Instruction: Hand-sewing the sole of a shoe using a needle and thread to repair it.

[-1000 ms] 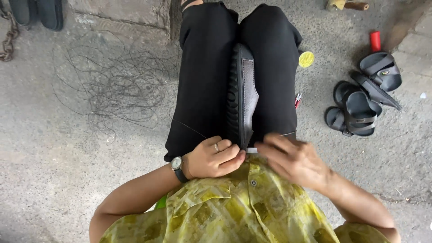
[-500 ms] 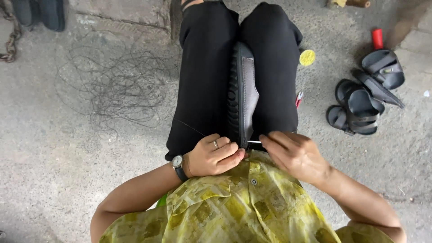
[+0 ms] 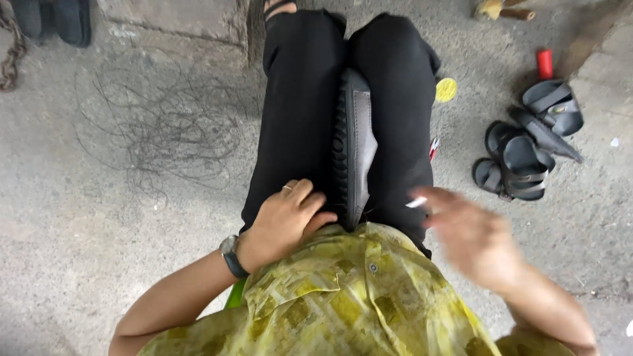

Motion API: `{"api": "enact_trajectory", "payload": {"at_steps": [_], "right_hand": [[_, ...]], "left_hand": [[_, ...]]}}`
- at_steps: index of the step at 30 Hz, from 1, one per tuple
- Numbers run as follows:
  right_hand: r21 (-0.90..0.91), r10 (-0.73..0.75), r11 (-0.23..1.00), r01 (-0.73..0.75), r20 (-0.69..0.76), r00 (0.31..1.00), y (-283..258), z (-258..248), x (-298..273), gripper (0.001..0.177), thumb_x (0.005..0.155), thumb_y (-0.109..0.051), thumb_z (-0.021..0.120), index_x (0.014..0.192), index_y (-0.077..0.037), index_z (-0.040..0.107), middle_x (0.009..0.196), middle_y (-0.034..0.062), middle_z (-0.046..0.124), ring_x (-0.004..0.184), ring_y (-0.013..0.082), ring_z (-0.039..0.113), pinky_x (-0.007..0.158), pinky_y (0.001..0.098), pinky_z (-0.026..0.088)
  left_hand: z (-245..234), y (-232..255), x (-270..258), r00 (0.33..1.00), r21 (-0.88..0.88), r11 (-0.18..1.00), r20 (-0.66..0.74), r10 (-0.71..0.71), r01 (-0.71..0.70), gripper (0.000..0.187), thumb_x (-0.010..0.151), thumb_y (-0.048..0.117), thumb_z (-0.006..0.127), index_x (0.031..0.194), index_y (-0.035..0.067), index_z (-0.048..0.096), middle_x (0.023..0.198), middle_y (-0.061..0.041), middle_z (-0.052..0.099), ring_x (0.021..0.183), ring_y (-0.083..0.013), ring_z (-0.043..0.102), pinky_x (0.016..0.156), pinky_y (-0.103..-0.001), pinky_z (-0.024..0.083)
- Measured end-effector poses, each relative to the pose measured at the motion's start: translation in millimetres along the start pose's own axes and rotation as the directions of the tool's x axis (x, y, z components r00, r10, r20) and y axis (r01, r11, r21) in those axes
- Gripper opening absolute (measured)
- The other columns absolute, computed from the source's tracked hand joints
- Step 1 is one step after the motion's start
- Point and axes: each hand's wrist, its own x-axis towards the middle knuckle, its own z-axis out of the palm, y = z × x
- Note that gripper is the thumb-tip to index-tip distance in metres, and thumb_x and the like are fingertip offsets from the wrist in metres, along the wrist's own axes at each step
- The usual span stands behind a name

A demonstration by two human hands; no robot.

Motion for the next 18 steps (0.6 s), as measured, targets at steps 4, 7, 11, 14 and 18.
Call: {"api": "enact_trajectory", "payload": {"at_steps": [4,7,11,14,18], "right_hand": [[0.105,-0.142,0.985,0.136,0.043,0.989,-21.9,39.1,29.1,0.036,0.082,-0.009,0.064,0.116,0.0,0.054,0.104,0.0159,0.06,0.085,0.0268,0.065,0.054,0.0319,0.058],[0.369,-0.07,0.927,0.063,0.007,0.997,-21.0,42.1,29.9,0.015,0.078,-0.001,0.063,0.092,-0.002,0.07,0.068,0.008,0.067,0.047,0.0219,0.064,0.039,0.03,0.053],[0.496,-0.063,0.868,0.039,0.032,0.998,-16.8,51.5,33.3,0.019,0.076,0.007,0.055,0.083,0.001,0.072,0.055,0.0052,0.062,0.036,0.0119,0.054,0.036,0.0229,0.051],[0.507,0.002,0.862,-0.02,0.035,0.999,3.7,70.4,37.1,0.02,0.077,0.007,0.056,0.089,0.001,0.071,0.055,0.0028,0.06,0.039,0.0148,0.057,0.042,0.0273,0.052],[0.136,-0.082,0.987,0.086,-0.037,0.996,-12.7,50.8,41.3,0.02,0.087,-0.016,0.062,0.103,-0.006,0.068,0.07,0.0081,0.064,0.053,0.024,0.066,0.05,0.0333,0.056]], "left_hand": [[-16.0,2.0,9.3,0.99,-0.74,0.665,0.142,0.003,0.104,0.027,0.097,0.024,0.051,0.084,0.007,0.067,0.093,-0.008,0.051,0.075,-0.0231,0.055,0.068,-0.038,0.047],[-25.0,4.9,27.6,0.998,-0.987,0.157,0.031,-0.048,0.038,0.022,0.1,0.017,0.05,0.096,0.008,0.07,0.115,-0.012,0.051,0.096,-0.0273,0.059,0.086,-0.044,0.05],[-35.4,-3.9,75.1,0.99,-0.994,0.068,0.081,-0.115,0.089,0.039,0.096,0.032,0.047,0.066,0.009,0.057,0.075,-0.01,0.067,0.062,-0.0159,0.061,0.059,-0.028,0.044],[1.4,-41.2,107.5,0.924,-0.969,-0.237,0.159,-0.349,0.077,0.054,0.099,0.039,0.046,0.069,-0.003,0.063,0.056,0.0,0.028,0.044,-0.0129,0.04,0.042,-0.022,0.035],[-31.1,-60.3,92.7,0.952,-0.973,0.128,0.152,-0.266,0.191,0.053,0.099,0.038,0.042,0.063,0.005,0.062,0.054,-0.01,0.059,0.042,-0.006,0.044,0.038,-0.018,0.031]]}}
